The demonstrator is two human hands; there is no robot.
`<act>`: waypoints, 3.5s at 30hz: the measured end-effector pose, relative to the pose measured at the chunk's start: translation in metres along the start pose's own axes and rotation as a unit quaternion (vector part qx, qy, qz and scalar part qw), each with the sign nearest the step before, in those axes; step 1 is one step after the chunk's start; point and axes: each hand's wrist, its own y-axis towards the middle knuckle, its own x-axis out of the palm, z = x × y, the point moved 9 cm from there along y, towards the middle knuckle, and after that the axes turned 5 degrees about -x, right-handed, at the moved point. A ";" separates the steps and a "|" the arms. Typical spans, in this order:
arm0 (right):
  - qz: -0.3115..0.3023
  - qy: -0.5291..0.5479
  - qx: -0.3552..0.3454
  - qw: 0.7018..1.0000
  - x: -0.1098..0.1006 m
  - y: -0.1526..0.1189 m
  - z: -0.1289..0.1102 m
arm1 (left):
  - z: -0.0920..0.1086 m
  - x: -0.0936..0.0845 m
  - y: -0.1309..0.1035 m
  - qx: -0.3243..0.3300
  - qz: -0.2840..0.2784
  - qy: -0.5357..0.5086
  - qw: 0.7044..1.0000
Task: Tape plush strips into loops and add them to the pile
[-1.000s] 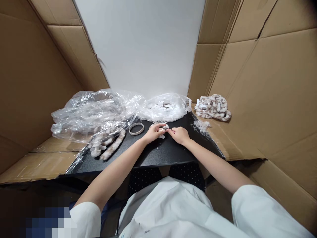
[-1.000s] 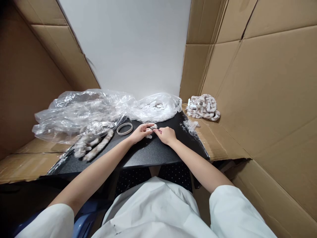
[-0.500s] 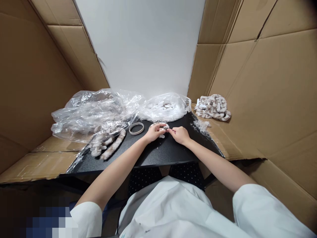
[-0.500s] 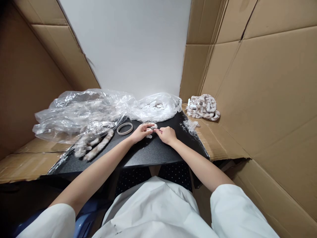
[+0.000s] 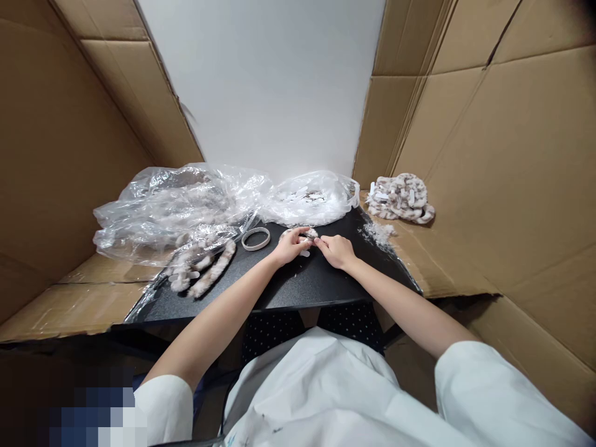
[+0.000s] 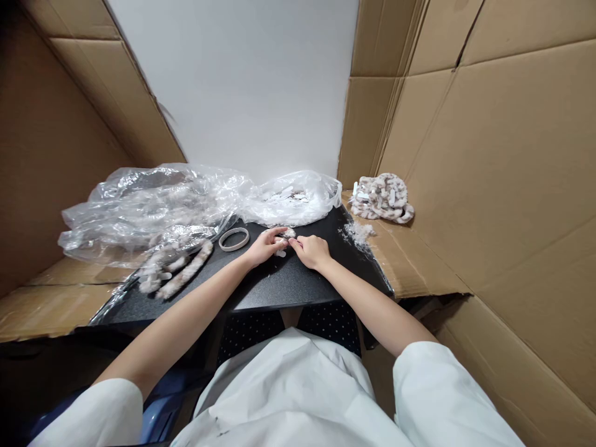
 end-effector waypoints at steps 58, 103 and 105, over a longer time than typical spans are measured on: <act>0.026 0.041 0.024 0.999 0.000 0.000 0.007 | 0.005 0.000 -0.002 0.019 0.030 0.020 0.999; 0.016 0.016 0.024 0.999 0.001 0.001 0.005 | 0.005 -0.001 -0.004 0.024 0.053 0.058 0.997; 0.014 0.015 0.027 0.999 0.000 0.001 0.004 | 0.004 -0.001 -0.004 0.024 0.052 0.051 0.997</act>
